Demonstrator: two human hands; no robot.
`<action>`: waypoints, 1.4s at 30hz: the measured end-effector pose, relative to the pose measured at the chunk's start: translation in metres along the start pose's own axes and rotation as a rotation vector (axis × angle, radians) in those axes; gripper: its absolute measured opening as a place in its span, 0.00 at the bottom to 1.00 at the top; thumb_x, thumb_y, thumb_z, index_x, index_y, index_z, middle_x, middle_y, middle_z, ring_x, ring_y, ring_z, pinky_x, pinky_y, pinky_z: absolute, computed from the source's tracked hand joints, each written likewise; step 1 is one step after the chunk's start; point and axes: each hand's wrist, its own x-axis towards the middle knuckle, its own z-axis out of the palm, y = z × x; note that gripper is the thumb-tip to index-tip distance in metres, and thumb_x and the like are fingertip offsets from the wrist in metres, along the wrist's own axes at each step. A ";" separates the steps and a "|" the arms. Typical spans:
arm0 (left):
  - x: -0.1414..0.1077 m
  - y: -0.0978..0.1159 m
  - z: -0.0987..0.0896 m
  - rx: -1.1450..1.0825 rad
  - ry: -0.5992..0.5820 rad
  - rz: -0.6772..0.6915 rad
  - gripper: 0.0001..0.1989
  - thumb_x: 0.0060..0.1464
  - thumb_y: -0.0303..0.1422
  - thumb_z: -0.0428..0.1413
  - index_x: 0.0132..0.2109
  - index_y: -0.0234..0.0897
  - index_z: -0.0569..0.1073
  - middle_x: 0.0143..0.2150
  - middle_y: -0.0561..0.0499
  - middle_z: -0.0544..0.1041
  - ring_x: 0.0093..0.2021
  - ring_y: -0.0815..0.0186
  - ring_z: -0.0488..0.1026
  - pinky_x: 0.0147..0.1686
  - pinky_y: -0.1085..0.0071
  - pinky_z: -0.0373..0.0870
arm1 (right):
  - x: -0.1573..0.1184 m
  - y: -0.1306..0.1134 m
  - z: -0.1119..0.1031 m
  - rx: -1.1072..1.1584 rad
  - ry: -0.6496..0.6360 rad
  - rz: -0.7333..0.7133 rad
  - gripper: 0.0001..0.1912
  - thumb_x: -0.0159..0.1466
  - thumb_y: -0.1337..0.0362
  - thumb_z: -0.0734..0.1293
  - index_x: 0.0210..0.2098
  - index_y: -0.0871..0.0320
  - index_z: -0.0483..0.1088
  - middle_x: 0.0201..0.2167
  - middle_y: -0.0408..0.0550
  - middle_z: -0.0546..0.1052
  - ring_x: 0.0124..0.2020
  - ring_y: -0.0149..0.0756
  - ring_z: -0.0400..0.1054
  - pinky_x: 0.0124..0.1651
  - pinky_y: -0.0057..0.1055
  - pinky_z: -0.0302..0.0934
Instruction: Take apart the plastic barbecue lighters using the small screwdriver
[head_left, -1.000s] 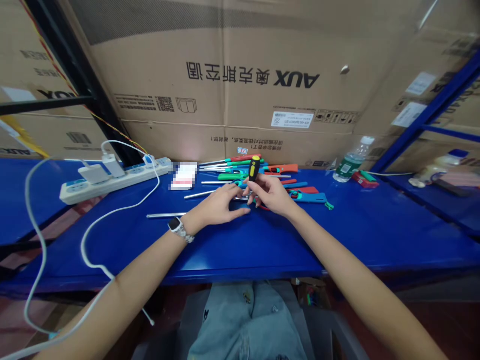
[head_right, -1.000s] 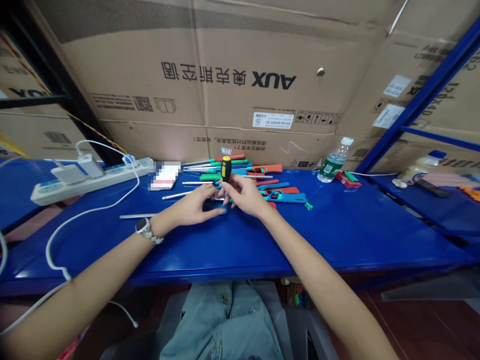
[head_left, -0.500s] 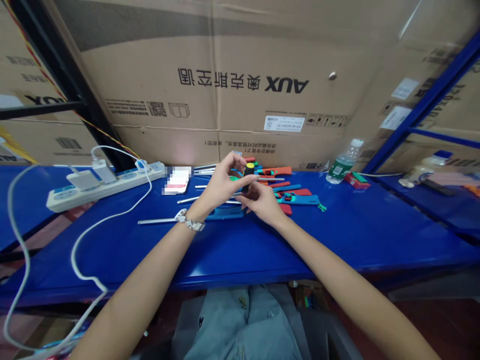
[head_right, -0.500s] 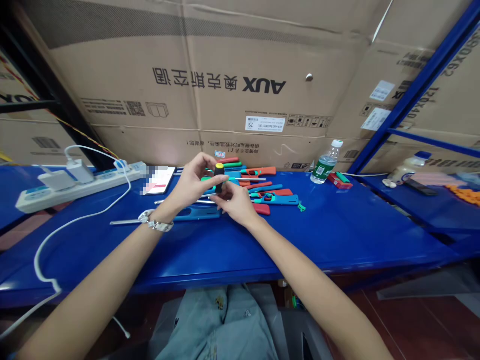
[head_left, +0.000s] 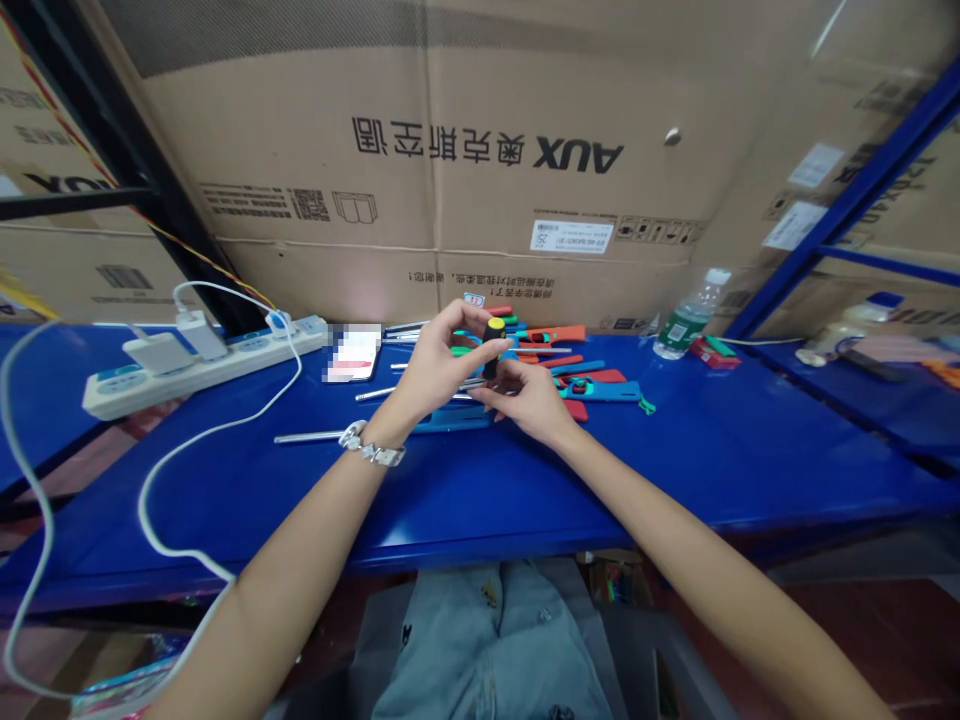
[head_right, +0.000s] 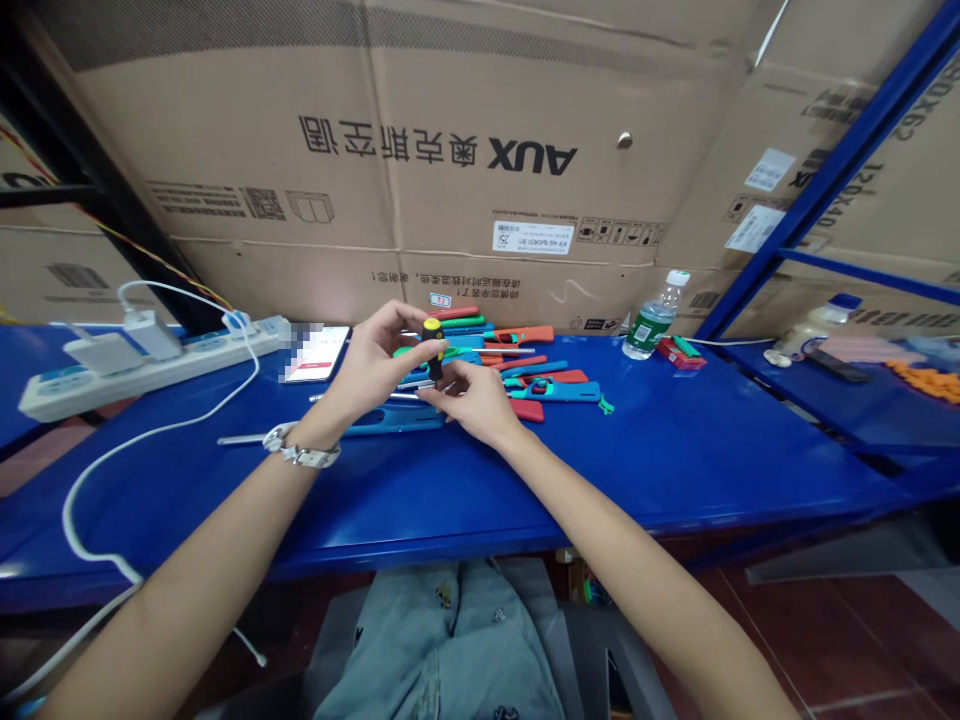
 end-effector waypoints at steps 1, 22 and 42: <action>0.000 -0.001 0.002 0.023 0.034 0.007 0.14 0.52 0.38 0.66 0.42 0.39 0.72 0.40 0.50 0.77 0.41 0.65 0.75 0.42 0.66 0.74 | -0.001 0.000 0.001 0.001 0.020 -0.008 0.22 0.52 0.46 0.79 0.28 0.56 0.70 0.23 0.45 0.77 0.22 0.37 0.72 0.25 0.35 0.70; -0.005 0.005 0.001 0.086 -0.001 0.049 0.11 0.59 0.35 0.62 0.48 0.38 0.77 0.46 0.47 0.81 0.46 0.64 0.78 0.43 0.67 0.75 | 0.000 0.000 -0.003 0.013 0.045 0.000 0.22 0.52 0.46 0.78 0.26 0.56 0.69 0.21 0.45 0.76 0.21 0.36 0.71 0.27 0.36 0.71; -0.036 -0.025 -0.007 0.847 -0.599 0.159 0.13 0.68 0.38 0.49 0.43 0.33 0.74 0.42 0.40 0.77 0.44 0.54 0.74 0.46 0.57 0.71 | 0.007 0.009 -0.018 0.072 0.110 -0.064 0.24 0.61 0.40 0.68 0.38 0.56 0.69 0.35 0.51 0.81 0.26 0.37 0.76 0.29 0.35 0.73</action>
